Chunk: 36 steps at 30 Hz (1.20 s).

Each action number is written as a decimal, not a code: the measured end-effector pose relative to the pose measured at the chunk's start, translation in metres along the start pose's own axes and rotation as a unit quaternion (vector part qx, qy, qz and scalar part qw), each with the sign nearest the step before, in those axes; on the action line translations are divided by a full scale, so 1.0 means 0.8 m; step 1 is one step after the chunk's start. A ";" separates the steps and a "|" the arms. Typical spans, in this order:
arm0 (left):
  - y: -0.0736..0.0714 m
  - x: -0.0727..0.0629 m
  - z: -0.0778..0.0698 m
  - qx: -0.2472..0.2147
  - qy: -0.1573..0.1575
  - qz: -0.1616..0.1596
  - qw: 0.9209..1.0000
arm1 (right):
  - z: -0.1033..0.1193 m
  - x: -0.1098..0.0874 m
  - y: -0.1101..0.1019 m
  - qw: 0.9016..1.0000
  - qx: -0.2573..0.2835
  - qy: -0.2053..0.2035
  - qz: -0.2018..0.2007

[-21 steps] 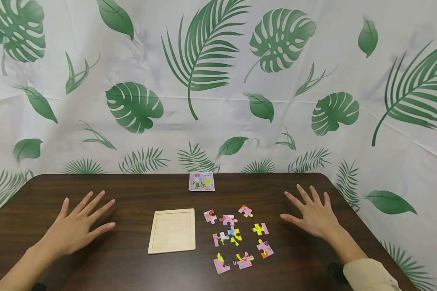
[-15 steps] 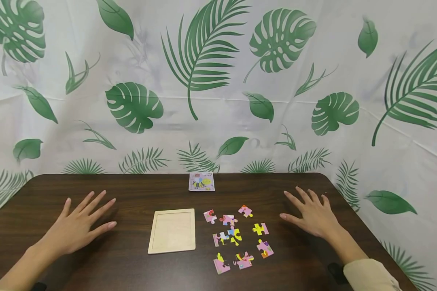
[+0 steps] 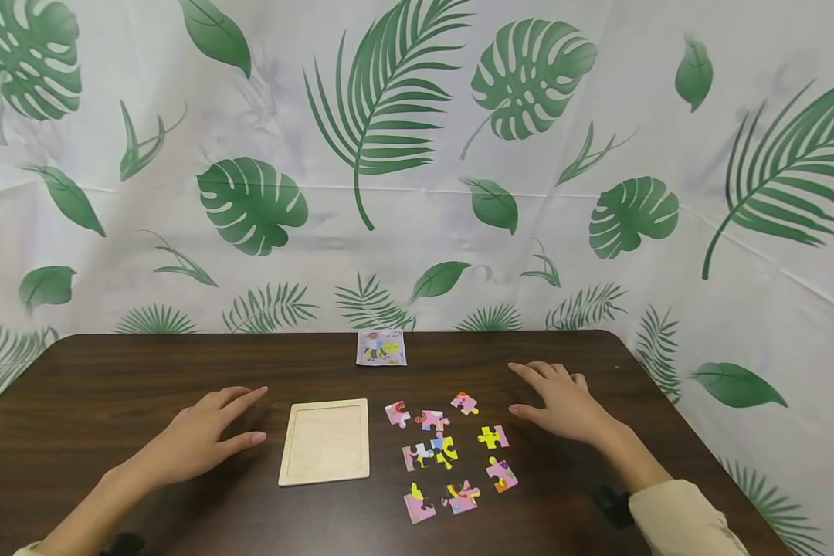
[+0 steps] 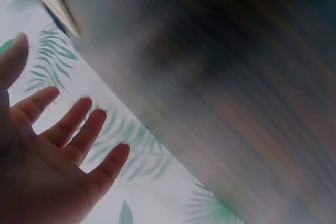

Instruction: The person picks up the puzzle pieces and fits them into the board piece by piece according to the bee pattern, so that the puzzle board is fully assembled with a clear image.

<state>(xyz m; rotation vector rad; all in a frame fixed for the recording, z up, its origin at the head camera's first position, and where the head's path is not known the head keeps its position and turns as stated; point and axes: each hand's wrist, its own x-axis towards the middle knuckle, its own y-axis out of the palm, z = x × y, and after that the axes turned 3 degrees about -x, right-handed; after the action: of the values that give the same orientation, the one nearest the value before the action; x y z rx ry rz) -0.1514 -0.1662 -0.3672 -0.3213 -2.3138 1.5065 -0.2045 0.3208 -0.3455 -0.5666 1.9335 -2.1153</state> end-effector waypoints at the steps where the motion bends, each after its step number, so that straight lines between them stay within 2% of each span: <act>1: 0.000 0.002 -0.005 -0.010 0.002 0.004 1.000 | 0.005 0.003 0.000 1.000 0.014 -0.005 0.003; 5: 0.004 0.013 -0.019 -0.062 -0.007 0.020 0.998 | 0.023 0.015 0.001 0.997 0.061 -0.031 0.026; 9: 0.011 0.025 -0.026 -0.106 -0.029 0.031 0.993 | 0.042 0.027 0.006 0.992 0.097 -0.063 0.054; 19: 0.025 0.043 -0.022 -0.169 -0.063 0.043 0.983 | 0.087 0.056 0.022 0.977 0.154 -0.115 0.094; 22: 0.026 0.046 -0.020 -0.181 -0.074 0.040 0.980 | 0.096 0.064 0.027 0.973 0.163 -0.132 0.092; 27: 0.026 0.050 -0.020 -0.184 -0.064 0.049 0.980 | 0.109 0.075 0.034 0.970 0.165 -0.158 0.089; 32: 0.025 0.051 -0.020 -0.183 -0.062 0.064 0.979 | 0.122 0.087 0.042 0.967 0.177 -0.151 0.107; 36: 0.026 0.052 -0.018 -0.183 -0.062 0.063 0.979 | 0.130 0.097 0.047 0.965 0.183 -0.145 0.120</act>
<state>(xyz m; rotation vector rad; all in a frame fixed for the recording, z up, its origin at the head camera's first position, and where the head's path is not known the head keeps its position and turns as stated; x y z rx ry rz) -0.1834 -0.1299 -0.3734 -0.4902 -2.7162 1.1752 -0.2339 0.1904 -0.3664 -0.5026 1.3398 -2.0305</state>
